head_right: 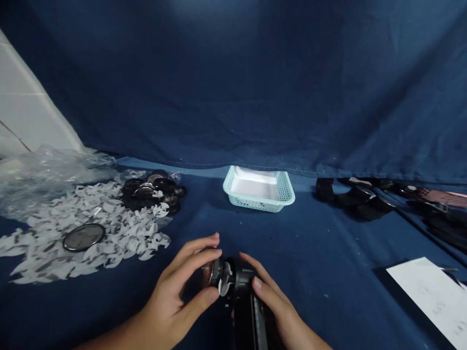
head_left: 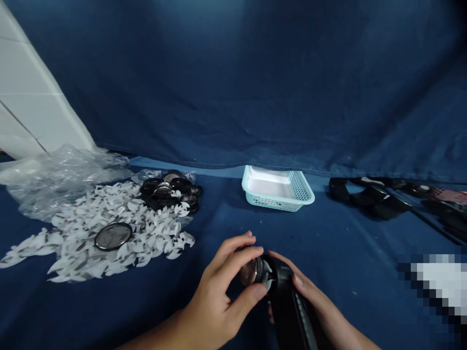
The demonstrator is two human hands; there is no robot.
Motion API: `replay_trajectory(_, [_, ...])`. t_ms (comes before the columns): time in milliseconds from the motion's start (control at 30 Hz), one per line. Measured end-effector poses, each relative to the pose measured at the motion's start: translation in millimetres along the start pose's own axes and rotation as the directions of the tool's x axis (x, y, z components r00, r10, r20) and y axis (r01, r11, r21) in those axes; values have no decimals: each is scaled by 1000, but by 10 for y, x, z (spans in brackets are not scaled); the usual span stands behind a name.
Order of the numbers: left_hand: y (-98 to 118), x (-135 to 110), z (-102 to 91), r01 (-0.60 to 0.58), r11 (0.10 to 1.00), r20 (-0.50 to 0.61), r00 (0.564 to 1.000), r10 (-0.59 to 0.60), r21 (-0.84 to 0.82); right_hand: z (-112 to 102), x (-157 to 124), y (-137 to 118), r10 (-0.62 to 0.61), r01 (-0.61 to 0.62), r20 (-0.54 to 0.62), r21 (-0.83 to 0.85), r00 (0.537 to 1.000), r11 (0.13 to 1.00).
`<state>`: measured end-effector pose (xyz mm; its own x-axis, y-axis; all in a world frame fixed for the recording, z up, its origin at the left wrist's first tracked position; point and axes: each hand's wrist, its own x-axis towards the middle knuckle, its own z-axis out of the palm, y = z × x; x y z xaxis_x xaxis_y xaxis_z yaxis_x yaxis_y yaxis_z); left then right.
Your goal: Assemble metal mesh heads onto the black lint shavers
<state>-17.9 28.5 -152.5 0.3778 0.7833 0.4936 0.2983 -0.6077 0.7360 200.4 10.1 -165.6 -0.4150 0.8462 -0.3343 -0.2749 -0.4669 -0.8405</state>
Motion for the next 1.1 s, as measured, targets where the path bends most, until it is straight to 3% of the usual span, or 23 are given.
replay_trajectory(167, [0,-40,52,-152,988,88,984,153,-12,1,-26,16,-25,25,-2,5,1000,1000])
replay_trajectory(267, [21,-40,75,-157,988,187,970,155,-8,-8,-27,7,-65,65,40,11,997,998])
replay_trajectory(367, [27,-34,101,-139,990,223,966,132,16,-20,-14,10,-143,142,-5,-82,990,987])
replay_trajectory(567, [20,-20,120,-30,999,199,979,33,-18,-24,-20,78,-213,196,-34,-272,977,942])
replay_trajectory(767, [74,17,76,213,970,188,964,-188,-119,-23,-88,203,-257,223,-50,-359,965,906])
replay_trajectory(967, [68,-5,97,318,894,233,939,-251,-317,-44,-150,292,-394,324,-66,-454,917,830])
replay_trajectory(1100, [68,-33,131,247,852,204,964,-169,-461,-26,-192,322,-484,392,-74,-485,872,782])
